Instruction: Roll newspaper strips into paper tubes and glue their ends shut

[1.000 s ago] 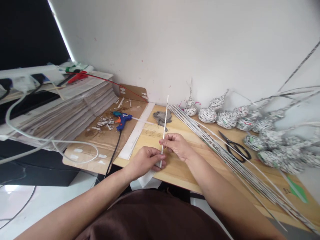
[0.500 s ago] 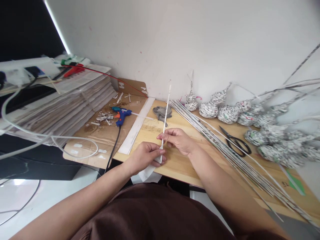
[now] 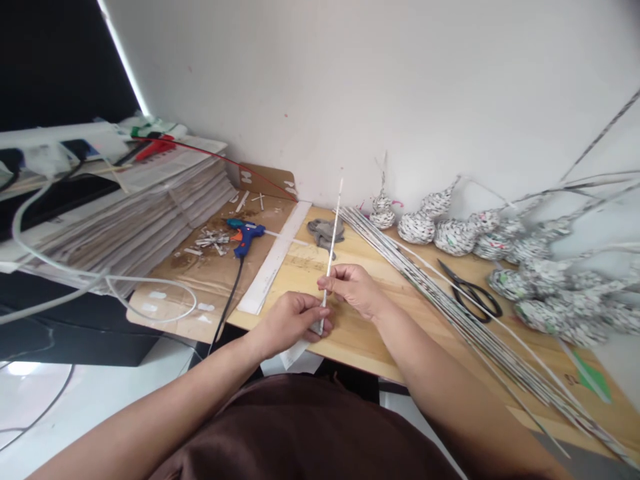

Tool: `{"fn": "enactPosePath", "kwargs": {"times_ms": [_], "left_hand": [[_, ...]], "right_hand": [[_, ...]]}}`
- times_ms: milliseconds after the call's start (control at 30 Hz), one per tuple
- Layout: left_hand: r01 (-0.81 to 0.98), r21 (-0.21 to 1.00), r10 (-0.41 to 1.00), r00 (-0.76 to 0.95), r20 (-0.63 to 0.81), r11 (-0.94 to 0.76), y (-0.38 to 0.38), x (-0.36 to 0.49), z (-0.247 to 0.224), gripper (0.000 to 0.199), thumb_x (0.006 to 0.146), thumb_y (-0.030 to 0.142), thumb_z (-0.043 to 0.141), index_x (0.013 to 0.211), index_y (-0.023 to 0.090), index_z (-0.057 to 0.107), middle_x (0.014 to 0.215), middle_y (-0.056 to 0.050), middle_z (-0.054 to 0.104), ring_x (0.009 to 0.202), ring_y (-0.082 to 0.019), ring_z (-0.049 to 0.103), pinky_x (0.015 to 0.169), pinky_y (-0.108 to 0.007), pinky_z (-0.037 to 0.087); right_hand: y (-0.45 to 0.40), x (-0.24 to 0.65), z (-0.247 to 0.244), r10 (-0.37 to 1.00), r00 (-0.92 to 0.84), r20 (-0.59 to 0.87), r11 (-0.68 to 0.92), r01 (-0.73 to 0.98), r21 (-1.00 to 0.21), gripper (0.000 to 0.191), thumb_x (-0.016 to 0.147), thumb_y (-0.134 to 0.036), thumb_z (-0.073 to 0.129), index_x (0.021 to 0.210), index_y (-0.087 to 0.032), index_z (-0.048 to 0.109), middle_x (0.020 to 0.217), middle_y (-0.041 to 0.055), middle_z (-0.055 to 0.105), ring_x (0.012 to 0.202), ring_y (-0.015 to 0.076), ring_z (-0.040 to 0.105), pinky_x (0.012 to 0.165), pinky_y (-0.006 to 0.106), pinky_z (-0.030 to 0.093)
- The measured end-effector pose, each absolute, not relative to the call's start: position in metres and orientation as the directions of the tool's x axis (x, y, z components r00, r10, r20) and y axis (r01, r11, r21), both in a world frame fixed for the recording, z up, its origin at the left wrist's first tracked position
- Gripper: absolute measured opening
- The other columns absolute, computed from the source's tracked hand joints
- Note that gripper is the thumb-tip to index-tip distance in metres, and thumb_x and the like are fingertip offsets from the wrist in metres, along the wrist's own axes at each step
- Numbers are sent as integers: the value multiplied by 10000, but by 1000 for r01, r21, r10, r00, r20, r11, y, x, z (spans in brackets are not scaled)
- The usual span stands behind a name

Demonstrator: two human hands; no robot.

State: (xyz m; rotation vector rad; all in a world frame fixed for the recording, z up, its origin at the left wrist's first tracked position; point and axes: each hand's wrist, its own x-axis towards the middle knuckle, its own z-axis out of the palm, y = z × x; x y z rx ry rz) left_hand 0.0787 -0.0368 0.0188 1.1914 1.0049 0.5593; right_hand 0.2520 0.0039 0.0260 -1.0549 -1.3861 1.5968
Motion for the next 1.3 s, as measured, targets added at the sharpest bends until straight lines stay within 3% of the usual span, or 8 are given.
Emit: {"fn": "enactPosePath", "kwargs": {"times_ms": [133,300,533,633,767,867,1000,1300], "left_hand": [[95,930,777,524,-349,354,-38,75,20,331,803,429,625,896,119,694,804,-83,713,733,-169,676,667,-296,566],[64,912,717,597,-360,405,-40,70,20,342,785,430,646,903,111,686,810,-96,719,713,-175,678,654,-307,565],[32,911,724,596,-347,411,-37,54,23,354,784,434,646,901,101,680,771,-84,707,681,-166,668,626,-290,554],[23,921,754,566,-333,390,-34,46,27,352,785,436,648,911,109,684,787,-75,703,697,-156,660,633,-277,550],[-1,928,779,544,-312,373,-34,38,31,357,807,437,627,949,114,680,820,-76,702,733,-154,660,636,-261,544],[-11,931,793,527,-305,366,-35,31,32,370,803,441,633,962,111,678,825,-81,702,746,-164,666,635,-265,545],[-10,938,817,494,-296,346,-37,19,33,379,801,444,633,964,105,682,827,-88,699,749,-169,663,642,-275,548],[-30,946,832,486,-268,322,-38,11,35,367,818,433,621,967,103,682,822,-82,692,743,-162,659,661,-285,554]], "right_hand": [[6,254,23,864,-489,-123,-157,-29,-987,310,757,-442,716,871,-154,722,680,5,613,499,56,447,452,196,294],[6,250,15,873,-468,-135,-175,-42,-984,333,706,-452,751,687,-128,679,524,-15,549,452,57,438,419,184,258],[10,235,19,965,-238,-109,-109,12,-994,522,787,-636,567,687,-131,650,557,11,543,455,80,479,409,193,300],[36,237,26,996,-93,-7,16,250,-968,583,876,-636,406,863,-122,680,695,65,605,546,123,540,482,233,387],[82,237,29,967,-146,208,227,862,-453,518,901,-465,492,1296,-132,521,1157,160,590,979,234,590,826,319,444],[109,230,26,970,-176,170,211,953,-217,389,936,-354,455,1269,-174,543,1197,154,577,1067,251,568,874,319,411],[127,219,23,980,-130,153,161,965,-207,334,974,-301,339,1118,-187,617,1072,131,644,976,244,618,797,319,417],[131,222,24,984,-16,178,74,944,-322,513,956,-523,306,986,-155,662,1017,152,686,986,278,628,808,348,444]]}}
